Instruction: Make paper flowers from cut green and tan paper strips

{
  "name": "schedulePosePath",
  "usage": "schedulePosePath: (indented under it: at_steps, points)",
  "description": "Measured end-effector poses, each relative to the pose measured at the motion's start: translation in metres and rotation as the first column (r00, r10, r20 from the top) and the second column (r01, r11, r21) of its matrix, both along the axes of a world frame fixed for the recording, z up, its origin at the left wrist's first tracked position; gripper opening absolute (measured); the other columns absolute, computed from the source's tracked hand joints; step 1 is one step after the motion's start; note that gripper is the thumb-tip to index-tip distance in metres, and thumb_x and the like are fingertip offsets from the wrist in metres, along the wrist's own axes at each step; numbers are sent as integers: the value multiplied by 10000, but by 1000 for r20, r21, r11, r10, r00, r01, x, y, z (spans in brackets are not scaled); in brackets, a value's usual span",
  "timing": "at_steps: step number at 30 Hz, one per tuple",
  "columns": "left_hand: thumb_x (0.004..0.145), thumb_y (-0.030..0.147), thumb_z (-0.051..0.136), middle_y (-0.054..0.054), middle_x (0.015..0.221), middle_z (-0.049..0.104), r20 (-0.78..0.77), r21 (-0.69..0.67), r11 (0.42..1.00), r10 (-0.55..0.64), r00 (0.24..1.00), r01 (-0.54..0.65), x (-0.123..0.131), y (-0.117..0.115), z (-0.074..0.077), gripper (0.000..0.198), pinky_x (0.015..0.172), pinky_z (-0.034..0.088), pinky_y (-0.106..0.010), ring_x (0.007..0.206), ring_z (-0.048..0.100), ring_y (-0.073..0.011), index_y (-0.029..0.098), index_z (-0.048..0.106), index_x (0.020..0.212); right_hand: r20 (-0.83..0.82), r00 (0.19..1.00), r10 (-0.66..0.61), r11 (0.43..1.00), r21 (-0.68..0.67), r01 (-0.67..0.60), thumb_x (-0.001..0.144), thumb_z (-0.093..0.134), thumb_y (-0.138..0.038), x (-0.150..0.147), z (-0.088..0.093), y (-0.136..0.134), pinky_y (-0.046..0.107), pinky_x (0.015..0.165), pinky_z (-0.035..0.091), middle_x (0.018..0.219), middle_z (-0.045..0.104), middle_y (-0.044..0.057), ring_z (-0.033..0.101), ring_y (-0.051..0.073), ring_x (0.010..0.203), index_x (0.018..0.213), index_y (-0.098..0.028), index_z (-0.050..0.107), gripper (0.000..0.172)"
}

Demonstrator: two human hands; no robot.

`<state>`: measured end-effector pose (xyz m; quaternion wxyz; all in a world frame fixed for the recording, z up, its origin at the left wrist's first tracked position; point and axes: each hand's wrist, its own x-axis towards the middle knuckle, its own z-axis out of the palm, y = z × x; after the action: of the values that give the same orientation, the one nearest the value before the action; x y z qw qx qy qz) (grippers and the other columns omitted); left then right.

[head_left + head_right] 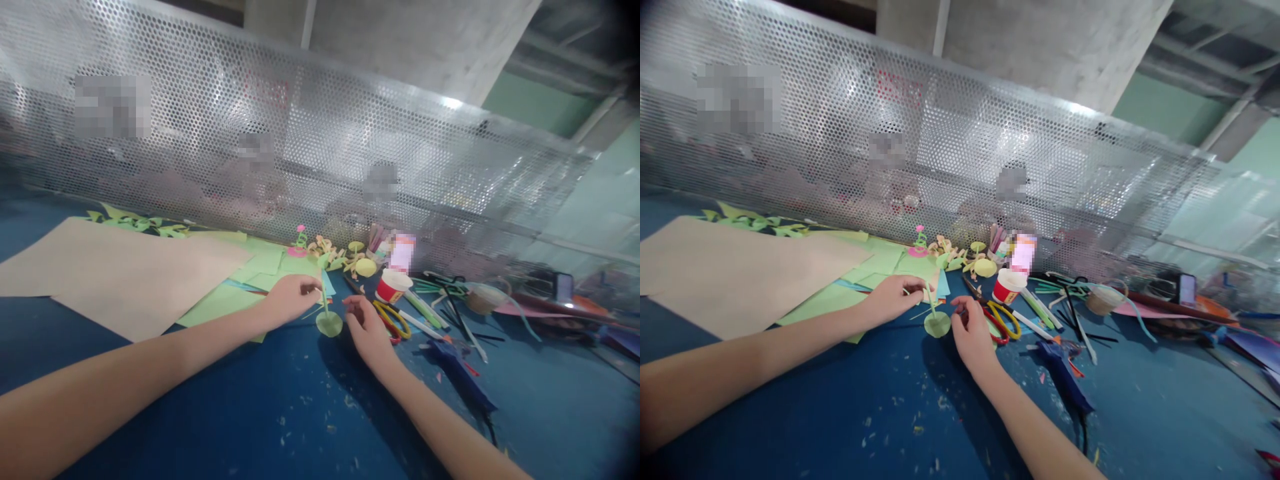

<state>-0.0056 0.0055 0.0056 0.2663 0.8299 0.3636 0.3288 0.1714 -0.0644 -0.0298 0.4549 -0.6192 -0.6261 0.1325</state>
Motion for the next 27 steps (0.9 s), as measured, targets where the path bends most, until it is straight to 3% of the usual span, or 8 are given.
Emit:
schedulePosePath:
  at_steps: [6,10,17,27]
  points:
    - [771,334,444,-21,856,685,-25,-54,983,-176,984,175,3,-8,2,295,701,451,-236,780,613,-163,186,646,928,124,980,158,987,19,-162,780,509,-352,-6,6,-5,271,595,433,795,509,25,474,144,616,982,-218,573,250]
    - [792,292,434,-26,952,673,-71,-43,978,-207,976,205,4,-11,0,315,746,447,-246,842,609,-161,201,605,1040,72,984,165,986,12,-166,787,497,-367,-6,5,-3,261,549,429,701,543,11,487,141,573,820,-198,570,187]
    - [726,325,550,-46,928,634,-253,192,950,-195,948,247,1,-14,-11,275,761,422,-297,867,572,-205,188,571,963,8,985,173,984,-44,-172,802,466,-355,-1,1,1,287,631,457,714,592,21,562,174,665,778,-200,536,172]
    - [721,262,564,-40,850,641,-299,302,895,-237,924,327,1,-12,-18,145,807,388,-299,854,566,-193,181,619,828,64,986,154,986,-75,-149,813,444,-339,0,2,-1,308,649,453,718,605,27,573,187,678,790,-201,543,172]
